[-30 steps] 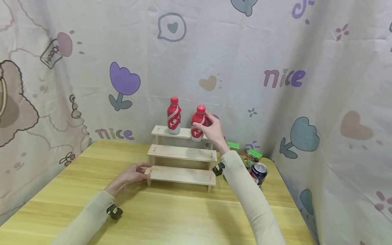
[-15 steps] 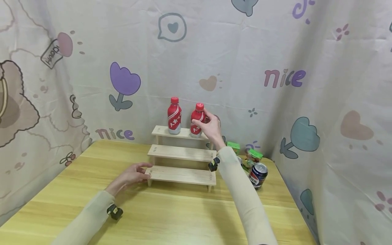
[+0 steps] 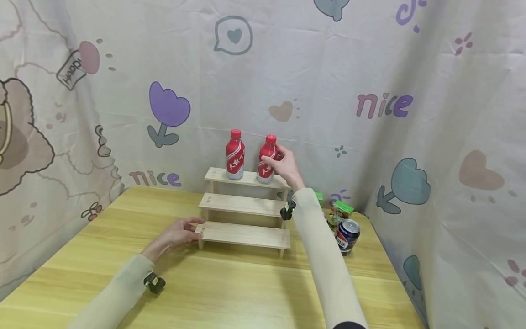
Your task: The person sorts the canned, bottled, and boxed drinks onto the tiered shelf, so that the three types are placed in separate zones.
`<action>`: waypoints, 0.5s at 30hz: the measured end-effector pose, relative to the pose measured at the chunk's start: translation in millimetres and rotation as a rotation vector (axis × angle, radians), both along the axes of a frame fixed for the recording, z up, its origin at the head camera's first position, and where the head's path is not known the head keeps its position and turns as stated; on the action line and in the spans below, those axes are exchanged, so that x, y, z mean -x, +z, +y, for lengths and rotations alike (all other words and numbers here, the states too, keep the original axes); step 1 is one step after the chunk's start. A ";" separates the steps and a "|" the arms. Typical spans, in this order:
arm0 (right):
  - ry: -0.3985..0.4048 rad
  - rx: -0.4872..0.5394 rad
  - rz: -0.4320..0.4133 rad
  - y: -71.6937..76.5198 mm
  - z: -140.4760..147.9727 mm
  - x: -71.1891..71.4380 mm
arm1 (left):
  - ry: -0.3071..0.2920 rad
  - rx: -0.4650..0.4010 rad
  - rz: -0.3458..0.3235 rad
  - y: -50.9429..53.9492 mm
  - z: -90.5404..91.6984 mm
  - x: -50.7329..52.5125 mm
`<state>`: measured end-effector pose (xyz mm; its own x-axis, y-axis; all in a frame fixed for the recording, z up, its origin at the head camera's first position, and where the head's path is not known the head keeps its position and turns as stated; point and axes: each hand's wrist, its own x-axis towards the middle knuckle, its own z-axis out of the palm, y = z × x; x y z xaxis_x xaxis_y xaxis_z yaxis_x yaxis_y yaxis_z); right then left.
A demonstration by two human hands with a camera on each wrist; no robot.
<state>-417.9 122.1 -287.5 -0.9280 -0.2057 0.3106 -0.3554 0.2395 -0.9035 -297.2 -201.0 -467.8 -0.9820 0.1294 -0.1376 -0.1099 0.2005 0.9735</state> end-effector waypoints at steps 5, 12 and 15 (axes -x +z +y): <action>0.002 -0.023 0.012 3.7 -3.5 2.8 | -0.012 -0.008 -0.001 0.2 1.1 0.1; -0.008 -0.055 0.048 3.6 -8.8 9.1 | -0.024 -0.014 0.003 -0.9 -0.4 0.2; -0.008 -0.053 0.053 2.2 -10.2 10.5 | -0.010 -0.011 0.001 -0.9 -1.0 0.4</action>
